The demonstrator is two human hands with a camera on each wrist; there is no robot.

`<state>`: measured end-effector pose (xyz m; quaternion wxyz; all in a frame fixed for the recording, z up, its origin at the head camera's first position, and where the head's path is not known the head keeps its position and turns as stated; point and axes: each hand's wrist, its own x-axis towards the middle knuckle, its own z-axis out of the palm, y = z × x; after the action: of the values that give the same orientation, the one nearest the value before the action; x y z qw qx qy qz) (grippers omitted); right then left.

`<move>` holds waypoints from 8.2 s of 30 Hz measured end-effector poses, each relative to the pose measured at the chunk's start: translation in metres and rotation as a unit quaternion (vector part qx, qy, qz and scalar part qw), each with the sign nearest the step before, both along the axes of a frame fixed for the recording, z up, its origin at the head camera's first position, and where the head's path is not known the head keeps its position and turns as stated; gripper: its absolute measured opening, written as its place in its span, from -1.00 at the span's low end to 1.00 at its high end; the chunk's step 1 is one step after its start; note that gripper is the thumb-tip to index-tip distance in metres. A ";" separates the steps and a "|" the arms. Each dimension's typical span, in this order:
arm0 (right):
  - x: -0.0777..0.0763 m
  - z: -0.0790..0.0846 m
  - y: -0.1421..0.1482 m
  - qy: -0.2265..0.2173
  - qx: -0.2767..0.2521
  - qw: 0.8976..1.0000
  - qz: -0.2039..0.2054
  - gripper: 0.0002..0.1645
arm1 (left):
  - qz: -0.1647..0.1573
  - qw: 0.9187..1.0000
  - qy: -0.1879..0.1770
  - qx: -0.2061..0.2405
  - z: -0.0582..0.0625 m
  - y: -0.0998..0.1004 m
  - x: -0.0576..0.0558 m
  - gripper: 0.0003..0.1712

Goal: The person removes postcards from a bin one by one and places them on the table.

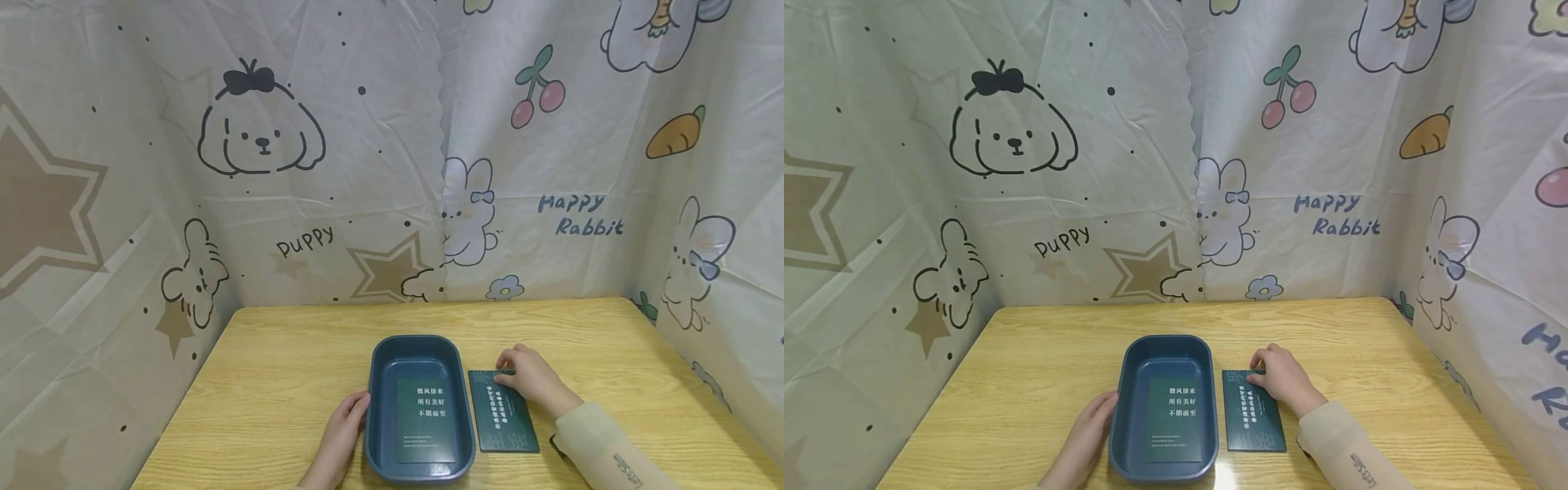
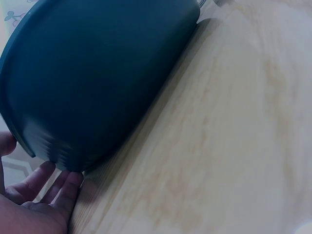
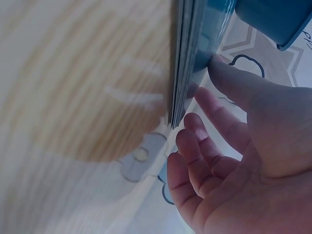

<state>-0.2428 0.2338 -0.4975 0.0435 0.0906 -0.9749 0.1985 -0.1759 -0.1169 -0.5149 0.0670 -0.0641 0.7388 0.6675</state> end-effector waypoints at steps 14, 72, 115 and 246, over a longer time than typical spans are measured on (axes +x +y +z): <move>0.003 0.003 -0.002 -0.002 -0.002 1.000 0.000 -0.79 | -0.003 1.000 0.000 -0.001 0.000 0.000 0.000 -0.28; 0.021 0.033 -0.134 0.099 0.096 0.972 0.191 -0.51 | 0.004 1.000 0.002 0.004 0.000 0.000 0.000 -0.33; 0.021 0.026 -0.140 0.069 0.198 0.963 0.170 -0.25 | 0.000 1.000 0.012 0.012 -0.004 -0.001 -0.002 -0.38; 0.008 0.029 0.012 -0.044 -0.180 0.982 0.026 -0.81 | -0.004 1.000 0.025 0.004 -0.004 0.000 0.001 -0.29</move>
<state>-0.2349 0.2456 -0.4688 0.0112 0.0978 -0.9217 0.3751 -0.1750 -0.1173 -0.5191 0.0512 -0.0439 0.7378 0.6716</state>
